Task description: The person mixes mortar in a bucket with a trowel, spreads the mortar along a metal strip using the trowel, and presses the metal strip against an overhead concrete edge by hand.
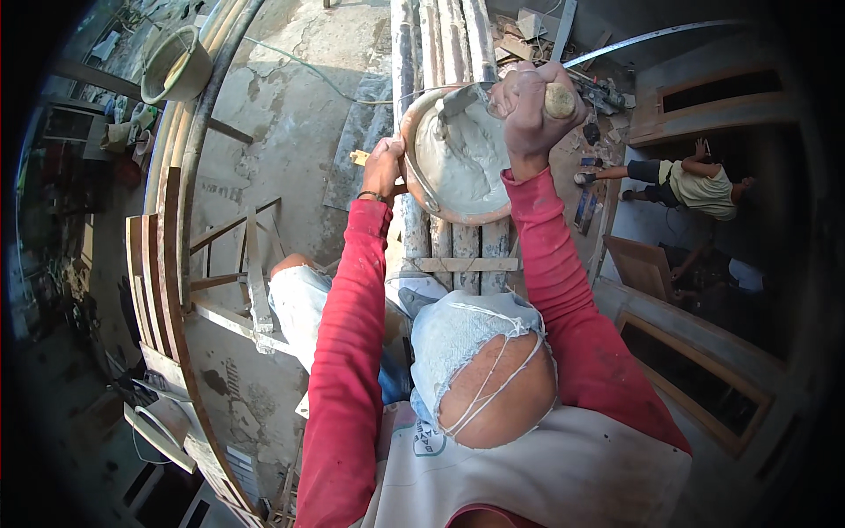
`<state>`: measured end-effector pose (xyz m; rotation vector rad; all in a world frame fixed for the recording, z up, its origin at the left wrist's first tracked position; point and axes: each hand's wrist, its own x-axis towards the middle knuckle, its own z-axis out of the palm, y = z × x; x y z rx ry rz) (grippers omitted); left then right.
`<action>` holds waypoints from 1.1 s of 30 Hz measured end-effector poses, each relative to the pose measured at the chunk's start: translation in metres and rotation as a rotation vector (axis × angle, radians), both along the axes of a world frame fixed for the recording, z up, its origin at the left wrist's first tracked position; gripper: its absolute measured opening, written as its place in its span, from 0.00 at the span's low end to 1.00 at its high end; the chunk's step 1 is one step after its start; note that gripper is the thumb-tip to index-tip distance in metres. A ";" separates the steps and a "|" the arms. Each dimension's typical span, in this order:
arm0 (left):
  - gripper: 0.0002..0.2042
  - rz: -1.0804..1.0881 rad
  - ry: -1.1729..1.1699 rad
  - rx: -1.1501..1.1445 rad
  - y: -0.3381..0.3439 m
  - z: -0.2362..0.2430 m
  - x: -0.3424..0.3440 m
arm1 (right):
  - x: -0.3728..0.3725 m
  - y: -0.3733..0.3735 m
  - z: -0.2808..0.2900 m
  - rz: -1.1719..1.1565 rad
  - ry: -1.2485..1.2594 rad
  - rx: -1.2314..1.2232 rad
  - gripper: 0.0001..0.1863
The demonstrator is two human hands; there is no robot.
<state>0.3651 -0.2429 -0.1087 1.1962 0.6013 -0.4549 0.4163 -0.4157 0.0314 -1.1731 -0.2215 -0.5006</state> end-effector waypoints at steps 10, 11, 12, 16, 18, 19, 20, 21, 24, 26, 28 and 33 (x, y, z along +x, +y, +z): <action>0.13 0.008 -0.004 -0.003 0.007 -0.009 -0.001 | -0.046 -0.061 0.017 -0.031 0.257 -0.265 0.16; 0.13 0.015 -0.009 -0.004 0.006 -0.007 0.000 | -0.057 -0.073 0.029 0.096 0.177 -0.052 0.15; 0.14 0.020 -0.015 -0.002 0.004 -0.004 0.000 | -0.062 -0.079 0.034 0.221 0.095 0.164 0.15; 0.14 -0.026 -0.014 -0.022 -0.017 -0.006 0.009 | -0.021 -0.059 -0.076 -0.121 0.092 -0.487 0.11; 0.15 -0.053 -0.112 0.087 -0.004 -0.038 0.012 | 0.006 -0.030 -0.102 -0.294 -0.120 -0.688 0.10; 0.15 -0.040 -0.092 0.063 -0.004 -0.035 0.010 | 0.007 -0.015 -0.092 -0.228 0.001 -0.494 0.12; 0.15 -0.027 -0.072 0.036 -0.005 -0.032 0.007 | 0.007 -0.011 -0.078 -0.191 0.067 -0.400 0.14; 0.15 -0.014 -0.040 0.013 -0.010 -0.013 0.005 | 0.004 -0.007 -0.059 -0.161 0.134 -0.302 0.15; 0.15 0.000 -0.024 0.004 0.002 -0.002 -0.001 | -0.010 0.000 -0.001 -0.171 0.079 -0.080 0.15; 0.14 0.003 -0.022 0.008 -0.008 -0.006 0.005 | 0.011 -0.017 -0.037 -0.440 0.027 -0.356 0.16; 0.13 0.026 -0.039 0.002 -0.012 -0.019 0.009 | 0.013 -0.030 -0.074 -0.568 0.007 -0.553 0.16; 0.12 -0.005 -0.028 0.026 -0.005 -0.022 0.004 | -0.017 -0.050 -0.038 -0.197 0.316 -0.423 0.15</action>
